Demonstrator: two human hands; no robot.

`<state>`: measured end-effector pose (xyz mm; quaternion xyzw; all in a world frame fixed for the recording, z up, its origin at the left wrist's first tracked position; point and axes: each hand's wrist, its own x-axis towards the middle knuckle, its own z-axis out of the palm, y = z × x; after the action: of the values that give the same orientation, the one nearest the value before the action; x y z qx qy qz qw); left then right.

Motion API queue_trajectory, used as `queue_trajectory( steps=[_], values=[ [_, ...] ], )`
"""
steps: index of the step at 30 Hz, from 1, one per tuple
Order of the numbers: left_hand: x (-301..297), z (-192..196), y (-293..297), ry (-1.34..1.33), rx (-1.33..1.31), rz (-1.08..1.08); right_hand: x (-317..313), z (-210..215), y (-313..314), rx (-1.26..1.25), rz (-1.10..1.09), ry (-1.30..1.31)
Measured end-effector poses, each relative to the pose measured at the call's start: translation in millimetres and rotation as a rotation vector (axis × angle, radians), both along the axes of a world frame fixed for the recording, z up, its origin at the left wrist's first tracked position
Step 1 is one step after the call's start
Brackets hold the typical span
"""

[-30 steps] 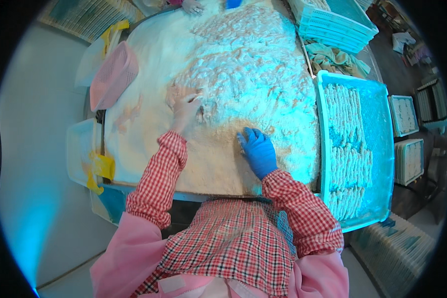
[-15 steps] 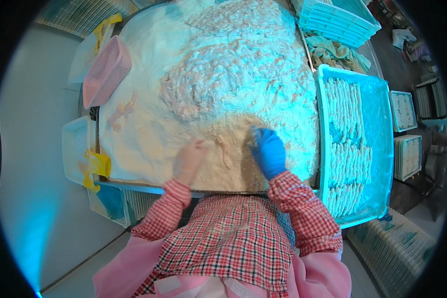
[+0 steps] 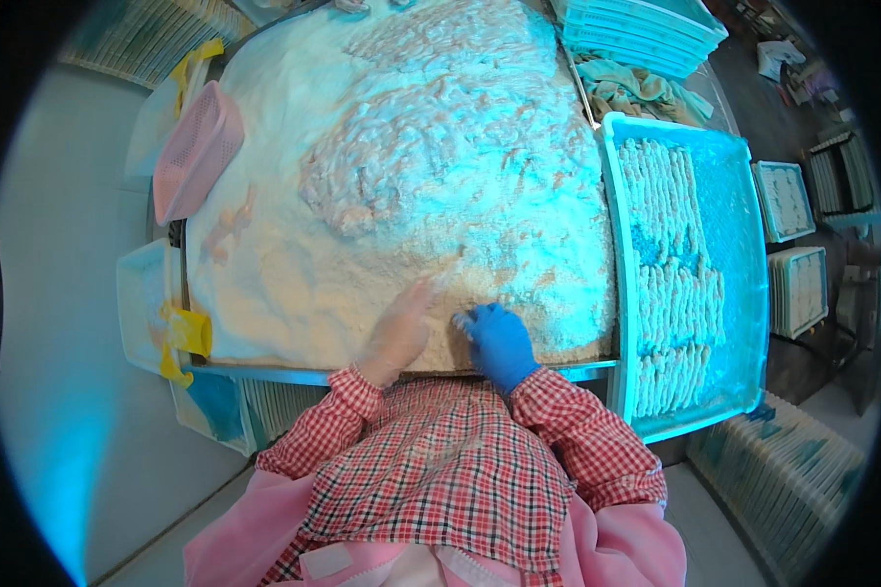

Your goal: The person repeatedly takes small portions of dough from a large pile on a table, rolls them into elongated shapes by hand, and places them in rows into a blue tray. The person then stacks the filled tray onto a stack of other trays.

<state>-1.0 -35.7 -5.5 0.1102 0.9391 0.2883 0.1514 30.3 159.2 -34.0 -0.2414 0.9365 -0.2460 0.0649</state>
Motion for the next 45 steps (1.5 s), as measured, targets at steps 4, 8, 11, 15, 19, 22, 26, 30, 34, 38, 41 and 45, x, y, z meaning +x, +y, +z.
queue_trajectory(
  steps=[4, 8, 11, 15, 19, 22, 26, 30, 34, 38, 41, 45],
  values=[
    [-12, 0, -1, -0.018, 0.066, 0.276, -7, -1, 5, -0.222, -0.358, -0.082],
    [-9, -19, 38, 0.166, 0.160, 0.048, -19, -33, -8, -1.117, -0.817, -0.842],
    [7, -11, 46, 0.170, 0.308, 0.088, -40, -29, 5, -1.238, -0.918, -1.048],
    [-7, -9, 21, -0.313, 0.720, 0.410, -43, -9, 22, -0.825, -0.788, -0.371],
    [-29, 32, 11, -0.515, 0.854, 0.389, -61, 0, 24, -1.145, -0.111, -0.493],
    [-41, 45, 9, -0.549, 0.814, 0.272, -56, 22, 7, -0.939, -0.203, -0.733],
    [-41, 59, 8, -0.419, 0.604, 0.197, -65, 11, 13, -1.026, -0.321, -0.951],
    [-23, 68, 19, -0.002, 0.259, 0.012, -56, 14, 3, -1.799, -0.417, -1.062],
    [-13, 49, 26, 0.404, 0.225, 0.060, -45, 6, -13, -1.968, -0.507, -1.062],
    [-27, 23, 46, 0.617, 0.073, 0.093, -28, 42, -60, -2.148, -0.805, -0.975],
    [-17, -36, 38, 0.534, 0.191, 0.084, -16, 33, -97, -2.731, -0.546, 0.002],
    [-20, -35, 60, 0.284, 0.218, 0.130, -17, 21, -40, -1.931, -0.781, -1.096]
  ],
)
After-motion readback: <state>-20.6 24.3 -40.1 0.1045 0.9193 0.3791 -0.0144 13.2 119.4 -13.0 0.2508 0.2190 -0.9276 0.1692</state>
